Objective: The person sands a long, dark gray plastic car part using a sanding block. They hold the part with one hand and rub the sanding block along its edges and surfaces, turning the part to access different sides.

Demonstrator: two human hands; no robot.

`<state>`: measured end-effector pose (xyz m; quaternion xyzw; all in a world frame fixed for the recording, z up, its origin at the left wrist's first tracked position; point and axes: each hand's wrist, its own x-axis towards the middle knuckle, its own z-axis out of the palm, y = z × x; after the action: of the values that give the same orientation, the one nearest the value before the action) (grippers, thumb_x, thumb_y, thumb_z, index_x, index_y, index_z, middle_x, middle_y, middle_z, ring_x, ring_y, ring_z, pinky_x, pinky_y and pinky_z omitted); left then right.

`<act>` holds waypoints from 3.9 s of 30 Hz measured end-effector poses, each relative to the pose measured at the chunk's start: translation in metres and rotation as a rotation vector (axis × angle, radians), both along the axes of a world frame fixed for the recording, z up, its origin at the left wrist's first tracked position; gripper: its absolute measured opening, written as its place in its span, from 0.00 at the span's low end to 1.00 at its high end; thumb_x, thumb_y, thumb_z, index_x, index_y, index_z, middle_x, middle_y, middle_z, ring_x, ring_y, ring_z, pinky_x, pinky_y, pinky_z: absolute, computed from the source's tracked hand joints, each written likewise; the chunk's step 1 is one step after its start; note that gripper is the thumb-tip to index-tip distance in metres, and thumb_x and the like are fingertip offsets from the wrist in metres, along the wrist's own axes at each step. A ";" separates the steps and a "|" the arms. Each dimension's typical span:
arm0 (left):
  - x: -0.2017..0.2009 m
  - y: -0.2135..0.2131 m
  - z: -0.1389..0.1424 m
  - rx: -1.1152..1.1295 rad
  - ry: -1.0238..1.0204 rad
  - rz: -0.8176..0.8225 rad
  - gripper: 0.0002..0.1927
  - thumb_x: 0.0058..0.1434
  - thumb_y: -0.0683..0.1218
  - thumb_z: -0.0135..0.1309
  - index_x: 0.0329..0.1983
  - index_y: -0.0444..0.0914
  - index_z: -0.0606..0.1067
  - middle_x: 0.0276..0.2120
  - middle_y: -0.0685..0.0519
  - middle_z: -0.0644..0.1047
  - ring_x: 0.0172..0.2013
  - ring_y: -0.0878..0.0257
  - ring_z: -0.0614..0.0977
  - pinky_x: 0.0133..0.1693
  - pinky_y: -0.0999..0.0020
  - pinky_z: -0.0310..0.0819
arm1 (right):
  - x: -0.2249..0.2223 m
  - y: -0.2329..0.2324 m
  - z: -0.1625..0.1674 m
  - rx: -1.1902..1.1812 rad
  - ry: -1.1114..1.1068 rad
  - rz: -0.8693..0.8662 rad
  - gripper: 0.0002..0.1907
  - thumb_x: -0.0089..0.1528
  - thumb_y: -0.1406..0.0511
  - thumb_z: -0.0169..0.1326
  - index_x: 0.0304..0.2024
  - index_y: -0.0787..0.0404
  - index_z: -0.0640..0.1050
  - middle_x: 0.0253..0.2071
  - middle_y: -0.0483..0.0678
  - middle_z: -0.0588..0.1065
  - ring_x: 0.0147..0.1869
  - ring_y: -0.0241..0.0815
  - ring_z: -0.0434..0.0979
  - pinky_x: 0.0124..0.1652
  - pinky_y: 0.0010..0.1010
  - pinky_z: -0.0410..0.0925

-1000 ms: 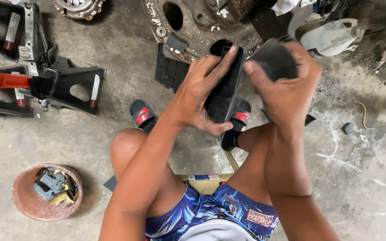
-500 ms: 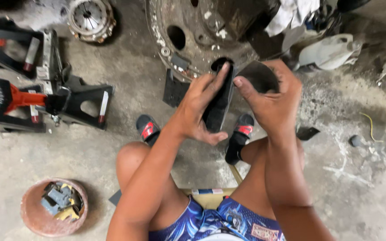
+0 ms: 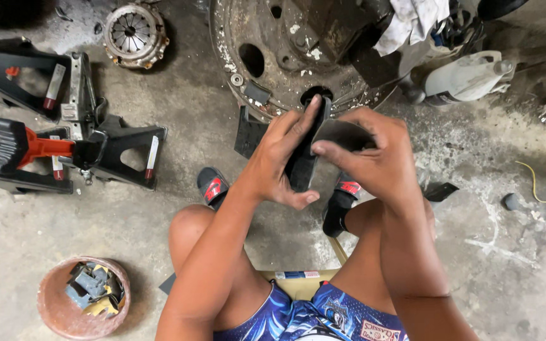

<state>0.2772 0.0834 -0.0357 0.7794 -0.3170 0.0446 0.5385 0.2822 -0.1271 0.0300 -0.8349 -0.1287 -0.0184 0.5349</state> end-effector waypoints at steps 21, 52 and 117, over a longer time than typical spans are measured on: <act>-0.001 0.011 -0.007 -0.093 0.060 0.000 0.66 0.49 0.73 0.59 0.79 0.27 0.54 0.54 0.40 0.70 0.53 0.49 0.75 0.62 0.60 0.67 | 0.018 -0.002 -0.022 0.167 -0.230 0.264 0.20 0.67 0.62 0.58 0.60 0.64 0.78 0.73 0.63 0.63 0.77 0.55 0.65 0.71 0.40 0.62; 0.002 0.019 -0.003 0.086 0.057 0.085 0.66 0.39 0.65 0.65 0.79 0.32 0.57 0.54 0.42 0.70 0.55 0.46 0.74 0.64 0.55 0.66 | 0.006 0.007 -0.016 0.039 -0.208 0.075 0.12 0.65 0.73 0.63 0.51 0.62 0.79 0.52 0.52 0.79 0.58 0.47 0.82 0.57 0.34 0.76; 0.003 0.014 -0.004 0.009 0.193 0.042 0.69 0.39 0.66 0.66 0.80 0.29 0.53 0.50 0.44 0.70 0.53 0.50 0.75 0.64 0.59 0.67 | 0.018 0.012 -0.053 -0.068 -0.560 0.041 0.15 0.57 0.83 0.58 0.39 0.60 0.79 0.48 0.46 0.78 0.69 0.55 0.71 0.66 0.43 0.69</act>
<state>0.2807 0.0973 -0.0393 0.7889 -0.2476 -0.0211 0.5620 0.3003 -0.1151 -0.0235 -0.8118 -0.2889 -0.2335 0.4505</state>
